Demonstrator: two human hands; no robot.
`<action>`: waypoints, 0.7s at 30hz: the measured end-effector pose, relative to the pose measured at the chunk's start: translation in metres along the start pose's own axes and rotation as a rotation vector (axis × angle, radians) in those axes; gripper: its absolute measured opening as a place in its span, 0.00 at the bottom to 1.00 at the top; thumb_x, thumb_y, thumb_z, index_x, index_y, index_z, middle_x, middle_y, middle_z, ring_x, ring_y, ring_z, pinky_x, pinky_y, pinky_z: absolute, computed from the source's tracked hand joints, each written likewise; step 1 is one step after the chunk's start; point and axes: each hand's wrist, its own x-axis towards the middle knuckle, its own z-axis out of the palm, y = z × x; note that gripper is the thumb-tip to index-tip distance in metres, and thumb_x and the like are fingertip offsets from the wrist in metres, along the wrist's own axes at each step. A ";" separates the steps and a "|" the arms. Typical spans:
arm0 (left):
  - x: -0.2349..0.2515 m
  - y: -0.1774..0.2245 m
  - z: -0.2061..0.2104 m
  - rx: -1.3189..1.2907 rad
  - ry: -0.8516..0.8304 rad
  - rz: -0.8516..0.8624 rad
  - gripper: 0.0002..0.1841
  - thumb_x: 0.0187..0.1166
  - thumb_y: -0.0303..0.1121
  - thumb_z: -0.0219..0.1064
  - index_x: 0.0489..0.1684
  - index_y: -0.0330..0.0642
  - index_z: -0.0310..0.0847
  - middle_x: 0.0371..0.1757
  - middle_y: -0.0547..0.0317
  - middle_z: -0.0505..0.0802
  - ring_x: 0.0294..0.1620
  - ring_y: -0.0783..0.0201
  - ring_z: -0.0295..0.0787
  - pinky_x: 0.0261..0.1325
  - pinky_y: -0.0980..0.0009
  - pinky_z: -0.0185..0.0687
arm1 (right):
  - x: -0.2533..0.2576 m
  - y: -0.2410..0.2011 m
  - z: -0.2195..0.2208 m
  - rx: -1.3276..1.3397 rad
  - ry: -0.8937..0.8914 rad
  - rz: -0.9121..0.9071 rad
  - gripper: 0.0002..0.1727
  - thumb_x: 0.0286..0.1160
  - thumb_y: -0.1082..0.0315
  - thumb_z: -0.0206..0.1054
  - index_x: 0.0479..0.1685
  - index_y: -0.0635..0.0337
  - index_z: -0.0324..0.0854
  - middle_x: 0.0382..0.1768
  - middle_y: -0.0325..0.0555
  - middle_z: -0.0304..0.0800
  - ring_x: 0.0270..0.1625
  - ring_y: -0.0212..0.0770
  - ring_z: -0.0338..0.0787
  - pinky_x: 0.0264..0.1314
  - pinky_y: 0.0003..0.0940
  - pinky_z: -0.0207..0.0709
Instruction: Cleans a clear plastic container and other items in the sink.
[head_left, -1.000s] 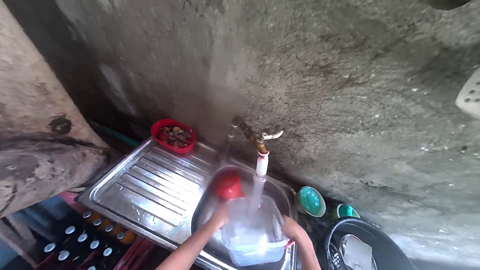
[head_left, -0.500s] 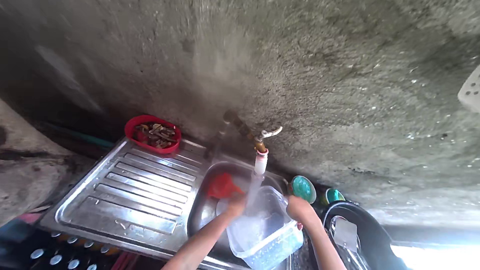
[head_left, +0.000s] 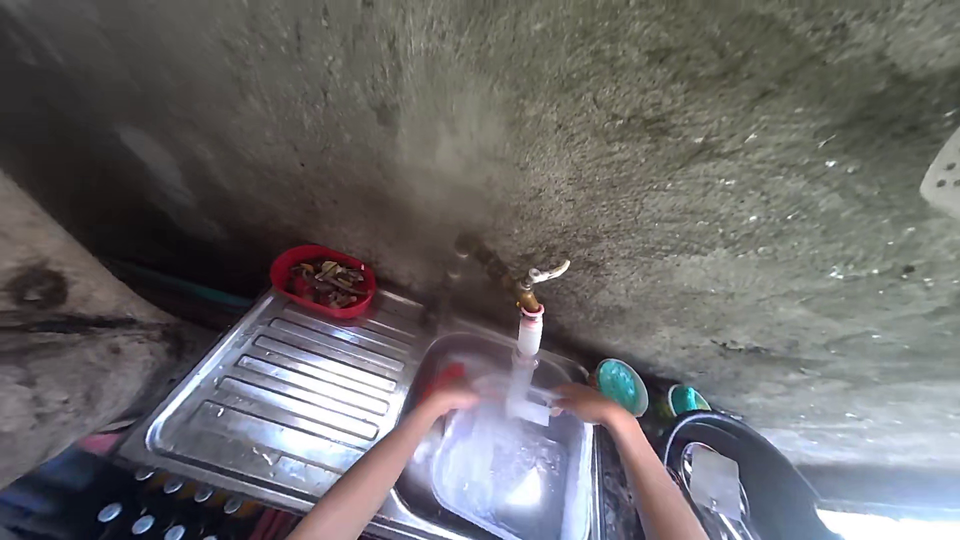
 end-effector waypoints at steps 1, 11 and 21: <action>-0.008 0.001 -0.003 -0.064 0.022 -0.068 0.23 0.84 0.35 0.65 0.73 0.29 0.75 0.65 0.34 0.85 0.63 0.45 0.82 0.69 0.47 0.75 | 0.006 -0.003 0.007 -0.031 -0.006 0.027 0.24 0.93 0.63 0.55 0.81 0.66 0.72 0.72 0.66 0.82 0.75 0.59 0.82 0.82 0.56 0.66; -0.062 0.011 -0.021 -0.072 0.254 -0.203 0.26 0.84 0.35 0.65 0.79 0.37 0.71 0.68 0.33 0.84 0.61 0.41 0.84 0.62 0.42 0.78 | 0.076 -0.095 0.094 0.209 0.222 -0.505 0.23 0.92 0.69 0.51 0.79 0.72 0.73 0.78 0.67 0.76 0.83 0.58 0.74 0.90 0.49 0.59; -0.055 0.009 -0.008 -0.127 0.491 0.206 0.22 0.86 0.39 0.65 0.66 0.26 0.78 0.58 0.34 0.88 0.58 0.50 0.86 0.67 0.53 0.78 | 0.001 0.021 0.070 0.132 0.465 -0.154 0.25 0.94 0.61 0.49 0.80 0.67 0.72 0.65 0.69 0.87 0.71 0.65 0.86 0.78 0.62 0.70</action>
